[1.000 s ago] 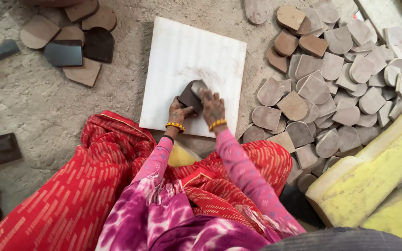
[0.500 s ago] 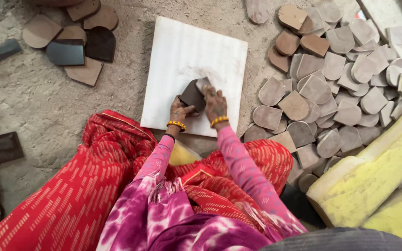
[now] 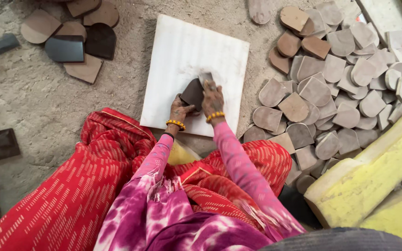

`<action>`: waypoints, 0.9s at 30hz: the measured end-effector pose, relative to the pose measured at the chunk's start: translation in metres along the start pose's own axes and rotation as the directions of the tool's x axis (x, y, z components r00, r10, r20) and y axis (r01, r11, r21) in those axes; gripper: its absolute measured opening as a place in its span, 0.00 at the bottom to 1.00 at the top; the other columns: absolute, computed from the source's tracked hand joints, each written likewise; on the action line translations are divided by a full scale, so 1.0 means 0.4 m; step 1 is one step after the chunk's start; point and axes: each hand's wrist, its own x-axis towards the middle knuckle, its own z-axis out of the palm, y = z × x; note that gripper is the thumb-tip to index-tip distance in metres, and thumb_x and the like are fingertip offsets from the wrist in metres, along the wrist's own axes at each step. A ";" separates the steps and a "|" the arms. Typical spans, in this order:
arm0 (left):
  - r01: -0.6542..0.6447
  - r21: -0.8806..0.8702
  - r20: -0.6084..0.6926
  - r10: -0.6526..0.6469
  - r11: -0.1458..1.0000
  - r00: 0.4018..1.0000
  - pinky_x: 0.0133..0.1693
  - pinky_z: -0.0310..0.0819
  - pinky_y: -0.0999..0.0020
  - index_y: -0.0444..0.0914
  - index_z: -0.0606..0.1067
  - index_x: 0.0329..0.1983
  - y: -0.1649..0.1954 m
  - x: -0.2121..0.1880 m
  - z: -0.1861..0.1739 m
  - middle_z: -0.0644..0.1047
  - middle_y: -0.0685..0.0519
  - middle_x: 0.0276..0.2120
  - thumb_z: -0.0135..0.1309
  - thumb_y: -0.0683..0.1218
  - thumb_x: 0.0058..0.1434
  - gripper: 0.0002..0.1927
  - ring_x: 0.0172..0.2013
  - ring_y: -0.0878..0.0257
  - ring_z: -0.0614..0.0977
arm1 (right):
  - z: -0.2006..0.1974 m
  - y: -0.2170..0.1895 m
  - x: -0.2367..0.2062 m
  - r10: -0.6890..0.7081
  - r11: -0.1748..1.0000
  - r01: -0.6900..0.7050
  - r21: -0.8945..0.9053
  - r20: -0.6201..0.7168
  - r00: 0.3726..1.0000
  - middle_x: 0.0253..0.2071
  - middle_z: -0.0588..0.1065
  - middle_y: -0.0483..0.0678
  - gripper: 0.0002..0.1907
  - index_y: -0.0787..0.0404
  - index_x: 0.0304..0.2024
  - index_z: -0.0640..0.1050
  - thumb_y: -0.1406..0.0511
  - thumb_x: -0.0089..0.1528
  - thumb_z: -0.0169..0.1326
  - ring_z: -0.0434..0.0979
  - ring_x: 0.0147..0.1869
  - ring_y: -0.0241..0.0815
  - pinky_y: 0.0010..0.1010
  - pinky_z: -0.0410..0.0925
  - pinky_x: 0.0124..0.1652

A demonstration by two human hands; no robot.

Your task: The person sits on the floor and grinds small dark stone pieces against a flat white grinding slab, rubbing each piece back and forth to smooth its surface, then sets finished pieces aside and picks up new ones from the surrounding piles.

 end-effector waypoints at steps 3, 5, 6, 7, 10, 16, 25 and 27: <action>-0.260 0.347 0.046 0.260 0.901 0.964 0.42 0.83 0.66 0.35 0.69 0.51 -0.006 0.013 0.000 0.80 0.47 0.44 0.63 0.29 0.54 0.24 0.41 0.62 0.83 | 0.010 -0.052 0.028 -0.156 0.988 0.156 -0.016 -0.073 0.985 0.55 0.73 0.55 0.24 0.61 0.63 0.73 0.67 0.63 0.52 0.72 0.55 0.61 0.48 0.66 0.59; -0.402 0.351 0.104 0.392 0.845 0.914 0.47 0.80 0.66 0.34 0.72 0.54 -0.010 0.012 0.002 0.81 0.46 0.46 0.54 0.29 0.65 0.16 0.46 0.61 0.81 | 0.008 -0.081 -0.025 -0.221 0.975 0.221 0.027 0.002 0.975 0.56 0.73 0.55 0.25 0.61 0.63 0.72 0.67 0.62 0.51 0.72 0.55 0.61 0.47 0.66 0.58; -0.465 0.354 0.130 0.450 0.811 0.884 0.49 0.79 0.66 0.33 0.74 0.55 -0.013 0.006 0.001 0.81 0.45 0.47 0.49 0.29 0.71 0.14 0.48 0.61 0.81 | 0.000 -0.087 -0.057 -0.220 0.974 0.214 0.078 0.070 0.973 0.56 0.73 0.53 0.26 0.61 0.64 0.72 0.69 0.62 0.50 0.72 0.55 0.60 0.46 0.67 0.57; -0.377 0.289 0.093 0.366 0.880 0.926 0.48 0.80 0.67 0.35 0.73 0.56 -0.017 0.002 -0.002 0.80 0.47 0.47 0.52 0.29 0.66 0.17 0.47 0.62 0.81 | -0.008 -0.082 -0.077 -0.219 0.971 0.203 0.129 0.130 0.967 0.57 0.73 0.52 0.27 0.61 0.65 0.71 0.70 0.62 0.49 0.72 0.56 0.59 0.46 0.68 0.57; -0.144 0.093 0.030 0.142 0.985 0.989 0.43 0.83 0.66 0.36 0.70 0.55 -0.010 -0.018 0.004 0.79 0.50 0.46 0.57 0.29 0.55 0.25 0.44 0.62 0.82 | -0.026 -0.029 -0.080 -0.112 0.985 0.097 0.145 0.105 0.988 0.56 0.75 0.47 0.27 0.51 0.65 0.75 0.72 0.63 0.46 0.74 0.54 0.53 0.47 0.67 0.52; -0.154 0.130 0.025 0.152 0.980 0.988 0.40 0.85 0.59 0.35 0.66 0.53 0.015 -0.009 0.015 0.78 0.49 0.45 0.60 0.28 0.50 0.28 0.43 0.58 0.83 | -0.004 -0.001 0.014 0.024 0.999 -0.018 -0.040 0.158 0.987 0.46 0.77 0.42 0.22 0.50 0.69 0.73 0.66 0.74 0.44 0.73 0.53 0.52 0.46 0.67 0.50; -0.231 0.191 0.096 0.216 0.954 0.972 0.42 0.86 0.60 0.31 0.68 0.55 -0.004 -0.008 -0.008 0.80 0.45 0.46 0.61 0.31 0.54 0.26 0.43 0.56 0.84 | -0.025 0.006 -0.065 -0.006 1.000 0.004 0.028 0.098 0.995 0.59 0.75 0.43 0.24 0.47 0.65 0.73 0.70 0.68 0.45 0.73 0.48 0.52 0.42 0.68 0.45; -0.280 0.222 0.132 0.255 0.934 0.958 0.42 0.87 0.60 0.32 0.67 0.55 0.016 -0.012 0.003 0.80 0.45 0.45 0.62 0.33 0.53 0.26 0.42 0.56 0.84 | -0.019 0.024 -0.029 0.000 0.999 0.003 -0.050 0.054 0.999 0.57 0.74 0.46 0.23 0.51 0.66 0.72 0.67 0.68 0.47 0.72 0.50 0.55 0.44 0.68 0.46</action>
